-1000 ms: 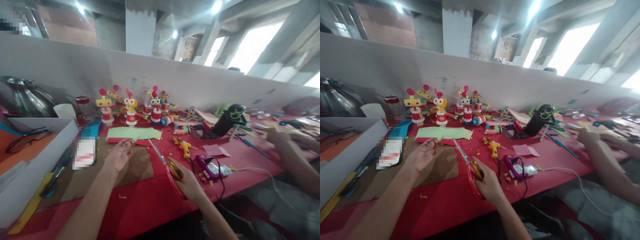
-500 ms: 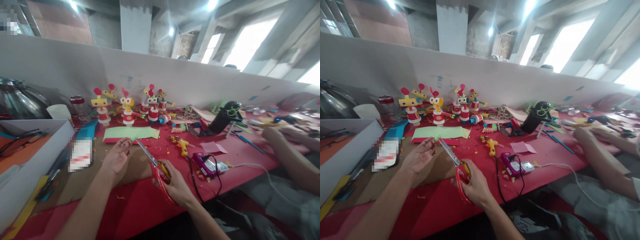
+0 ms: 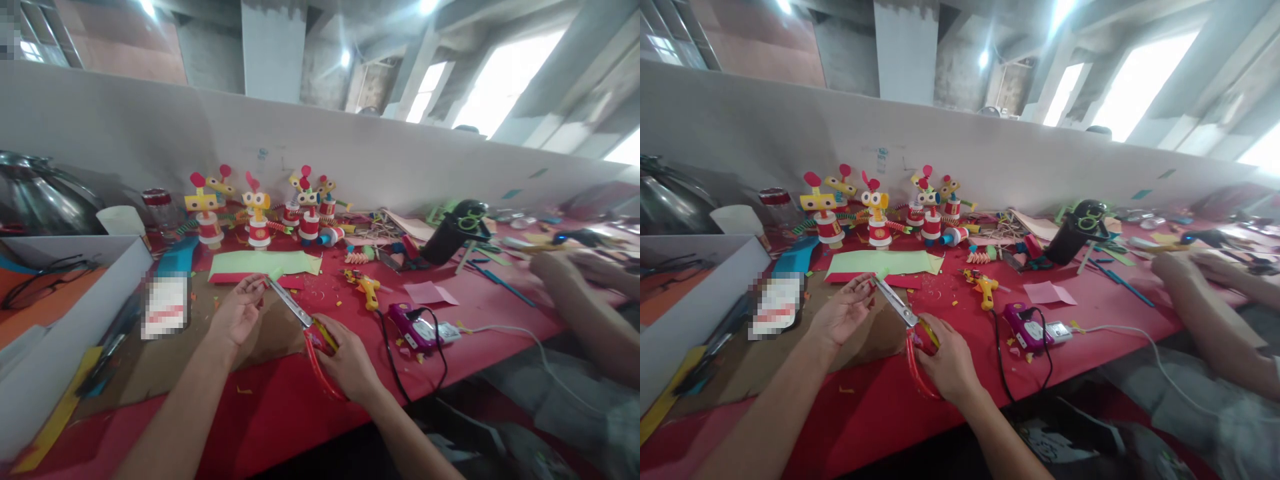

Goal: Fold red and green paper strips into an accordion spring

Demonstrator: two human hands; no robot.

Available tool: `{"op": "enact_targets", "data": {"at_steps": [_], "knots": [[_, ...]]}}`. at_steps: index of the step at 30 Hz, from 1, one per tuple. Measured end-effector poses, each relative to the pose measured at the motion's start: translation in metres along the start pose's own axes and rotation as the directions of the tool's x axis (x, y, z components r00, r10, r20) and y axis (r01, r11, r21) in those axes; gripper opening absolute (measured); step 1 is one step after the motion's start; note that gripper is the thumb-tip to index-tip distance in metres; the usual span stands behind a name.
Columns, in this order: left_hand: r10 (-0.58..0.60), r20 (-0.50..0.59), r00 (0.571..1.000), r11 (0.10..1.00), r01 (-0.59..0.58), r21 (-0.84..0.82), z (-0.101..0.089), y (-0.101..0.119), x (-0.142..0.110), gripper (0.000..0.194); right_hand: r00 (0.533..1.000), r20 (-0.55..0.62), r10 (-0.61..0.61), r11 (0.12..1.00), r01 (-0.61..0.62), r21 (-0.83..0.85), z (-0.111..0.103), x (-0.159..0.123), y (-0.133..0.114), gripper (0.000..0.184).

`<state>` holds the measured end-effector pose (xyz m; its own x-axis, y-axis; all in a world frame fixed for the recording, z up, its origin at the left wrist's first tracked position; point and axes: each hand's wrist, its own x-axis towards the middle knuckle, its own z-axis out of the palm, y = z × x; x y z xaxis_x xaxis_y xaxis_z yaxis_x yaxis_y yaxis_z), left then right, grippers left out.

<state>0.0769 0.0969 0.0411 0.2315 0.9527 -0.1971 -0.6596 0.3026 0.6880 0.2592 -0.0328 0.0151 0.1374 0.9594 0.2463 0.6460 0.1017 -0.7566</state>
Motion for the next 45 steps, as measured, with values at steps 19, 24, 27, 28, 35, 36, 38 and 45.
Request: {"op": "enact_targets", "data": {"at_steps": [19,24,27,28,35,36,38,45], "knots": [[-0.029,-0.033,0.999,0.999,0.030,0.040,0.002,0.001,0.000,0.025,0.988,-0.072,0.134,0.912,-0.152,-0.381,-0.022,-0.001,0.011,0.043],[-0.051,-0.004,0.999,0.999,0.052,0.018,-0.002,0.000,0.001,0.025,0.982,-0.071,0.173,0.791,-0.182,-0.584,-0.031,0.001,0.017,0.031],[-0.105,-0.013,0.994,0.993,0.105,-0.052,-0.002,0.001,0.001,0.020,0.993,-0.027,0.117,0.793,-0.109,-0.600,-0.031,0.001,0.019,0.031],[-0.128,-0.018,0.992,0.989,0.126,-0.083,-0.002,0.002,0.001,0.018,0.995,-0.022,0.097,0.784,-0.090,-0.614,-0.031,0.001,0.018,0.033],[-0.231,-0.051,0.972,0.961,0.219,-0.168,-0.004,0.001,0.003,0.017,0.994,-0.017,-0.110,0.904,0.093,-0.417,-0.028,0.026,-0.013,0.029],[-0.222,-0.047,0.974,0.965,0.213,-0.152,-0.004,0.000,0.002,0.016,0.988,0.018,-0.152,0.950,0.151,-0.274,-0.022,0.035,-0.019,0.028],[-0.202,-0.021,0.979,0.975,0.199,-0.098,-0.004,0.001,0.001,0.014,0.972,0.073,-0.223,0.975,0.222,0.028,-0.007,0.056,-0.029,0.028],[-0.267,0.022,0.963,0.964,0.267,0.000,-0.003,0.005,-0.002,0.006,0.953,0.123,-0.278,0.783,0.150,0.603,0.038,0.102,-0.031,0.032]]}}
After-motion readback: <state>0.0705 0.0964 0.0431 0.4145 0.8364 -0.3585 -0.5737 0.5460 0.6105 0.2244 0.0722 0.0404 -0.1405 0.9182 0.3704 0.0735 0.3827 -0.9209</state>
